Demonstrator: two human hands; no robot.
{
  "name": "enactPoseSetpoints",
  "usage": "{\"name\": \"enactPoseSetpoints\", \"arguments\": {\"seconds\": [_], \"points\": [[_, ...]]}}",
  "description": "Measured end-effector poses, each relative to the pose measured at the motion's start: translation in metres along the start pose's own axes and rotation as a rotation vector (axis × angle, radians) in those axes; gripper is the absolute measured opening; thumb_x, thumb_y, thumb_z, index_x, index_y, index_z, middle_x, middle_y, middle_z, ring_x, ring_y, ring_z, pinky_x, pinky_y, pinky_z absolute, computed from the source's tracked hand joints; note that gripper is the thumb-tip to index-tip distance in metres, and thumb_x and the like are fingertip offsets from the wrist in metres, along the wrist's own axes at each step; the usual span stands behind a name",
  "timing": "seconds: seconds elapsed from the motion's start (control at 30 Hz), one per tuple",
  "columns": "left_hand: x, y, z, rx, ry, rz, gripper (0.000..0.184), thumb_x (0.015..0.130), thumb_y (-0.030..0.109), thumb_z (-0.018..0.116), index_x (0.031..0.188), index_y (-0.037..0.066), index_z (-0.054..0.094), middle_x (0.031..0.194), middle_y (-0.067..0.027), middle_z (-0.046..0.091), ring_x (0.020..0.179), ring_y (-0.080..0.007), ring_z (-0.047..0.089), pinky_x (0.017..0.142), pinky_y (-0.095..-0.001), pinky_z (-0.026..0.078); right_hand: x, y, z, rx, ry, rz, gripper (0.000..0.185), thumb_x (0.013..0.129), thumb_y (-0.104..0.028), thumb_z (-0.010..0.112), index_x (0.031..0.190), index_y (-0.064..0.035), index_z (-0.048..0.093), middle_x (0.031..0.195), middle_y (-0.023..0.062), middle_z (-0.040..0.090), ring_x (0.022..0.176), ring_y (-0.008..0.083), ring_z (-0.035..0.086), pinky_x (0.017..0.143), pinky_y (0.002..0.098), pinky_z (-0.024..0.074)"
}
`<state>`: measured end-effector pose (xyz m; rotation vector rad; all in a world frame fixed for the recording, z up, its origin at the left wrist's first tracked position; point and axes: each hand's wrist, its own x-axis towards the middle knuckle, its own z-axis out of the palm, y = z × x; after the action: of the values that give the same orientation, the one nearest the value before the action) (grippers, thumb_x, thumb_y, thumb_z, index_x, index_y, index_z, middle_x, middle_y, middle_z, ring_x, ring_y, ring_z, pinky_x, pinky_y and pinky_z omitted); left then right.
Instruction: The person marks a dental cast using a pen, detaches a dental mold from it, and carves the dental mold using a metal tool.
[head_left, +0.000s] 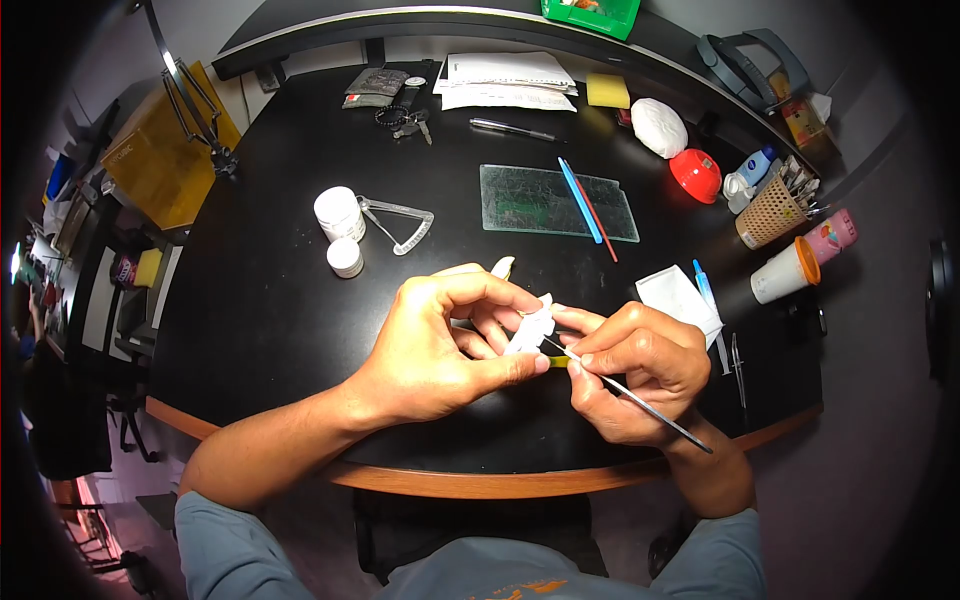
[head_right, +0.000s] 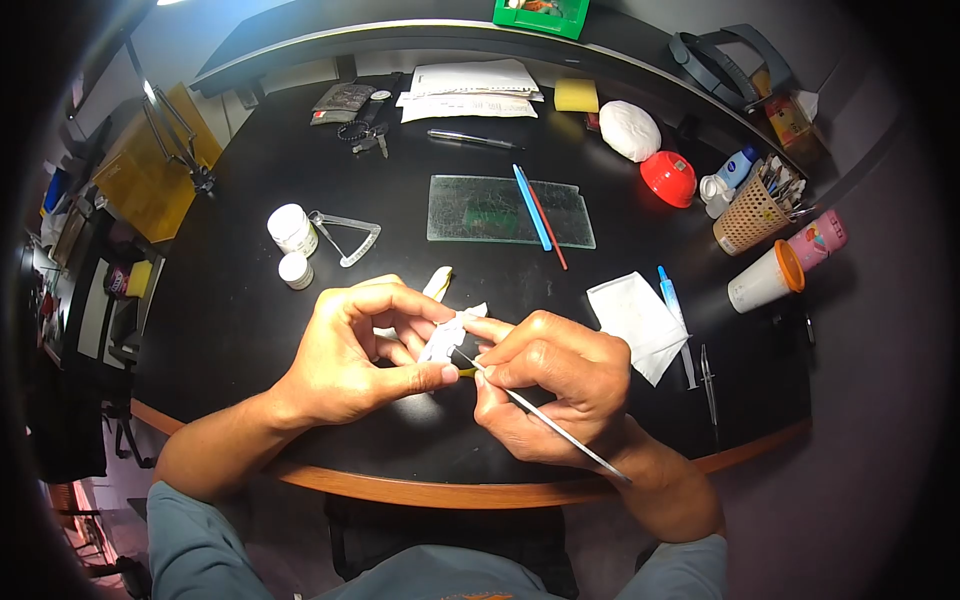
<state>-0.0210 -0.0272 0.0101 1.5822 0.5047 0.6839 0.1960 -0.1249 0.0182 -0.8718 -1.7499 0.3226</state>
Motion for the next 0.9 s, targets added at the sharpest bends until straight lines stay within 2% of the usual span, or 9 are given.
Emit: {"name": "enactPoseSetpoints", "arguments": {"seconds": [0.33, 0.8, 0.9], "points": [[0.0003, -0.0009, -0.0003, 0.002, 0.0, 0.006, 0.043, 0.081, -0.003, 0.094, 0.12, -0.005, 0.075, 0.108, -0.0094, 0.068, 0.095, -0.0124, 0.071, 0.075, -0.0233, 0.065, 0.0032, -0.0027, 0.0016, -0.001, -0.019, -0.005, 0.017, 0.073, 0.014, 0.075, 0.082, 0.0015, 0.069, 0.077, 0.0126, 0.072, 0.064, 0.0194, 0.071, 0.1, 0.0514, 0.0645], [0.0001, -0.0004, -0.0005, -0.008, -0.003, 0.007, 0.043, 0.081, -0.004, 0.093, 0.12, -0.004, 0.075, 0.108, -0.0098, 0.068, 0.094, -0.0124, 0.071, 0.075, -0.0227, 0.064, 0.0011, -0.0036, 0.0005, -0.004, -0.02, 0.024, 0.016, 0.071, 0.015, 0.074, 0.081, 0.003, 0.069, 0.079, 0.0142, 0.071, 0.063, 0.0174, 0.07, 0.102, 0.052, 0.0638], [0.0013, -0.007, -0.0004, -0.014, 0.021, 0.059, 0.044, 0.08, 0.008, 0.097, 0.119, -0.002, 0.077, 0.102, -0.0084, 0.068, 0.083, -0.0082, 0.071, 0.072, -0.0207, 0.061, 0.0029, -0.003, 0.0004, -0.009, -0.04, 0.006, 0.016, 0.071, 0.014, 0.075, 0.08, 0.0027, 0.069, 0.078, 0.0139, 0.072, 0.062, 0.0172, 0.069, 0.102, 0.0523, 0.0638]]}}
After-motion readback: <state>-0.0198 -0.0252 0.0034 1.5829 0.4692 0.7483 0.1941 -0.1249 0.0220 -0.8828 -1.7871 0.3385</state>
